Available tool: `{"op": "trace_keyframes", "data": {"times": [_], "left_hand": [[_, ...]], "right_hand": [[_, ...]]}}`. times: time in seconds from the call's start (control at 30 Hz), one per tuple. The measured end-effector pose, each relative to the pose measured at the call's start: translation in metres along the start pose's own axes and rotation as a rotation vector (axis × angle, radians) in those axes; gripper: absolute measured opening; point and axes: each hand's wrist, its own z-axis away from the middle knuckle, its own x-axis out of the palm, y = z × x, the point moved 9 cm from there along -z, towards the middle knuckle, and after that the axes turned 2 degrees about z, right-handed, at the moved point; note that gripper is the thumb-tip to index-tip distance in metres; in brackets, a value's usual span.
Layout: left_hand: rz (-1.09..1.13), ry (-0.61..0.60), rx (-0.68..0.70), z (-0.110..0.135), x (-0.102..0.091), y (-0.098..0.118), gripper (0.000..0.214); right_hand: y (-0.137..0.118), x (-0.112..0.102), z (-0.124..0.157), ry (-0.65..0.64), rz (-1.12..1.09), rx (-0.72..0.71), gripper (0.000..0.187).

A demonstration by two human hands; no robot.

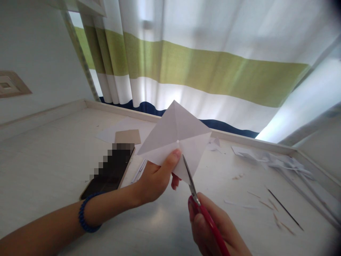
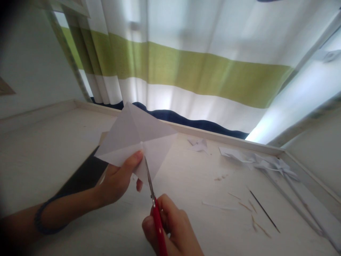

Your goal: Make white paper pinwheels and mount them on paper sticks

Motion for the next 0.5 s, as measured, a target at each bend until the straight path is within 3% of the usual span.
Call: {"op": "trace_keyframes", "data": {"times": [0.5], "left_hand": [[0.138, -0.05, 0.048, 0.0021, 0.0027, 0.0014, 0.048]], "right_hand": [[0.0051, -0.0014, 0.0035, 0.038, 0.023, -0.014, 0.042]]}}
